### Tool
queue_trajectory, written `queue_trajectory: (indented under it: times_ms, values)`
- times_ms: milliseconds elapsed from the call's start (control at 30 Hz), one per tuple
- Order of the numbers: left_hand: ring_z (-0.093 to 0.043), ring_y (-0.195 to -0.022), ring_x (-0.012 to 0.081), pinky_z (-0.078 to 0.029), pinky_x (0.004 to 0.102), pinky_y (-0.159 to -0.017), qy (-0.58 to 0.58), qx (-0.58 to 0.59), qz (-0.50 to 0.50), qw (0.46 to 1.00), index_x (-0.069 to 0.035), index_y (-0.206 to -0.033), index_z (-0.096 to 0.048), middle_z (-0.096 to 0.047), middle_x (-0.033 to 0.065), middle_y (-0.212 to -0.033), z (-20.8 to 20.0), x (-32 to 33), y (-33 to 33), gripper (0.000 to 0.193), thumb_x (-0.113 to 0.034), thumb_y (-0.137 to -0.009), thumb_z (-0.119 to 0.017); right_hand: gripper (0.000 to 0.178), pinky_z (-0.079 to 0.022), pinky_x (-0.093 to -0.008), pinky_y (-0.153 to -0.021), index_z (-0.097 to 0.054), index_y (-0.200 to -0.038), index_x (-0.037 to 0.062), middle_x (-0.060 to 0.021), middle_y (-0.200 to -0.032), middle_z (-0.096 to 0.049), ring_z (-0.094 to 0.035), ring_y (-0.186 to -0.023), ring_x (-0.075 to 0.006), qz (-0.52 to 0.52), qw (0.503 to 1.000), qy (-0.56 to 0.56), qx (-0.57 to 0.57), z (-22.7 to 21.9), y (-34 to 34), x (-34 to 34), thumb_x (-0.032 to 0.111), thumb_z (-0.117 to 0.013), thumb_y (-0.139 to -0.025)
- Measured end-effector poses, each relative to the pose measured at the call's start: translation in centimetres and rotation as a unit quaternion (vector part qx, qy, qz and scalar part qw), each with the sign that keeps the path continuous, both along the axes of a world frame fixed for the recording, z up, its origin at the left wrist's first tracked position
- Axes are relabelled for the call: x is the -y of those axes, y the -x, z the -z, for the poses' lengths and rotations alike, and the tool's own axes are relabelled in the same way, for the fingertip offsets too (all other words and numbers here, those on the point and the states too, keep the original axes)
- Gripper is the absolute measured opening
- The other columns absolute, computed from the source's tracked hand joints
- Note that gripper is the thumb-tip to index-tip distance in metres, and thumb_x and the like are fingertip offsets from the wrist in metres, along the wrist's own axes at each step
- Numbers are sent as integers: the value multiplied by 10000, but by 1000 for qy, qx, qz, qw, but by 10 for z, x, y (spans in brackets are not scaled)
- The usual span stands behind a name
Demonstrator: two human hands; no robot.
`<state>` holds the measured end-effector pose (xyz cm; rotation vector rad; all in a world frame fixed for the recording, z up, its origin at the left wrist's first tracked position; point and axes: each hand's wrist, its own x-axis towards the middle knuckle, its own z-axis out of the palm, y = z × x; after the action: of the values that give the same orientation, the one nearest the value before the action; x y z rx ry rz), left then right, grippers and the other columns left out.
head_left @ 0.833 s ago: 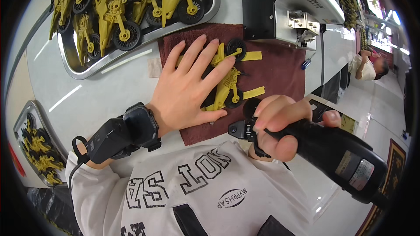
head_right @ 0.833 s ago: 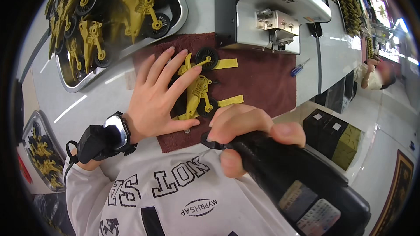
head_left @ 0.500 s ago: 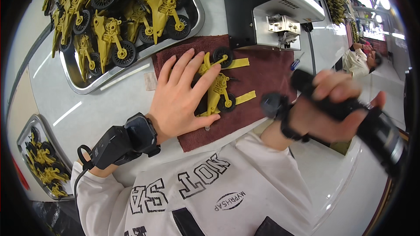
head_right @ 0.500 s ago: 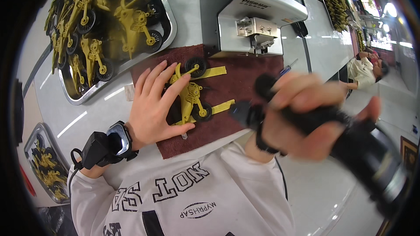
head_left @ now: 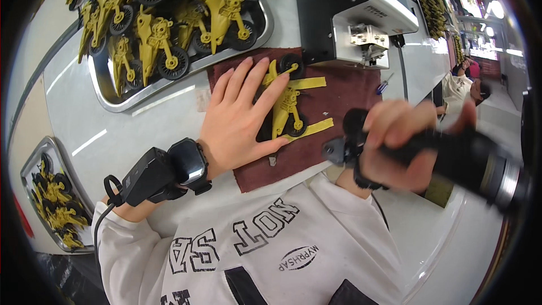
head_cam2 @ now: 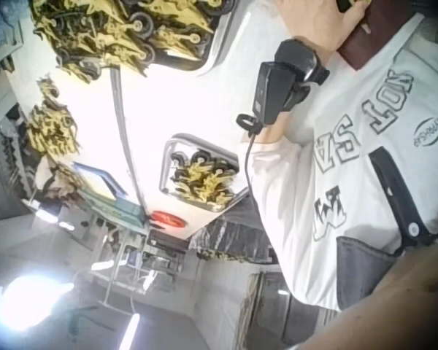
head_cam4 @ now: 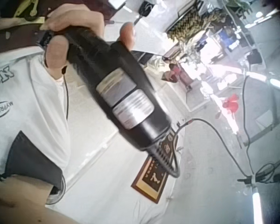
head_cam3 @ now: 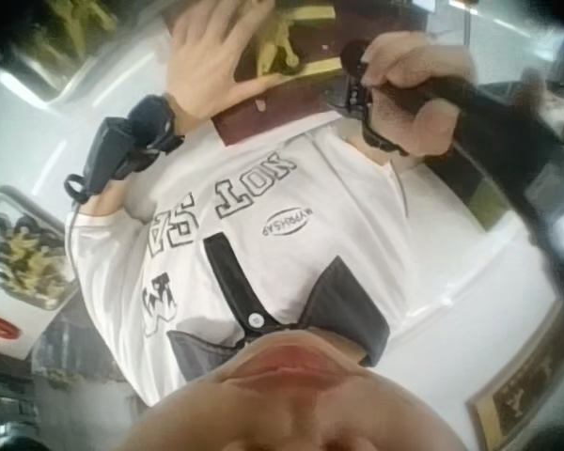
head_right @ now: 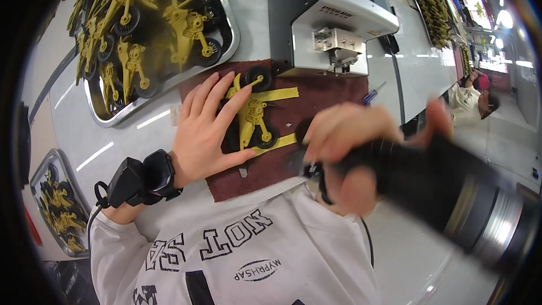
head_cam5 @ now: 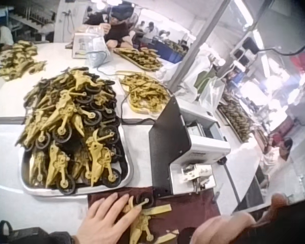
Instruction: Assembling small yellow toy motorcycles using an electric screwdriver at a factory workstation.
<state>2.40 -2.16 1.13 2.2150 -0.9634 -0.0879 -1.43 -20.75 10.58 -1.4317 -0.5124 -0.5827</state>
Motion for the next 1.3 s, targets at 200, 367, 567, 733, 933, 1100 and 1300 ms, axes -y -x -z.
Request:
queue_trajectory:
  times_ms: [200,367,567,733,933,1100,1300]
  values:
    - [-308,-1270,374,-264,483,-1028,-9,16,-11,1000,-132,-1372,-377,-336,150,-1401,2,0,2,891,-416,-610,-742,757,-455,-348,-482,-73,-1455,127,-113,-719,-509,-517,-499,-212,-21,998,34,54,21,15,-22,365,-527,-898]
    - [-319,-1263,373,-268,477,-1028,5,15,-7,1000,-123,-1366,-374,-360,165,-1374,3,0,2,888,-398,-609,-748,693,-473,-406,-608,-215,-1361,113,-158,-837,-564,-569,-653,-268,-59,998,-5,8,21,26,-34,228,-638,-824]
    - [-333,-1257,380,-267,477,-1033,24,16,-1,1000,-103,-1359,-372,-380,194,-1344,4,0,1,872,-359,-616,-749,669,-476,-412,-695,-356,-1275,104,-172,-896,-584,-583,-762,-287,-106,991,-12,-81,24,20,-34,-14,-709,-719]
    - [-339,-1255,387,-268,486,-1034,26,13,-7,1000,-98,-1356,-376,-385,200,-1336,9,-3,2,841,-322,-627,-730,723,-484,-363,-661,-356,-1263,110,-157,-869,-584,-583,-742,-254,-144,981,52,-122,25,10,-35,-133,-685,-666]
    - [-353,-1243,397,-267,495,-1033,33,26,-8,999,-98,-1355,-378,-394,206,-1322,8,-1,2,830,-322,-632,-720,707,-484,-342,-629,-370,-1217,87,-145,-837,-591,-585,-694,-231,-123,981,90,-116,24,8,-45,-130,-718,-641]
    - [-340,-1252,395,-261,493,-1039,26,29,-4,999,-92,-1359,-368,-402,203,-1308,6,-1,2,848,-350,-635,-725,710,-489,-333,-636,-361,-1232,67,-151,-840,-595,-590,-677,-241,-72,989,29,-125,35,14,-41,-123,-725,-653]
    - [-331,-1255,379,-253,491,-1039,21,23,0,1000,-94,-1364,-360,-397,178,-1312,1,3,5,897,-393,-615,-754,609,-422,-346,-508,-258,-1371,132,-90,-721,-517,-505,-517,-199,30,999,-24,34,14,21,-20,358,-556,-890]
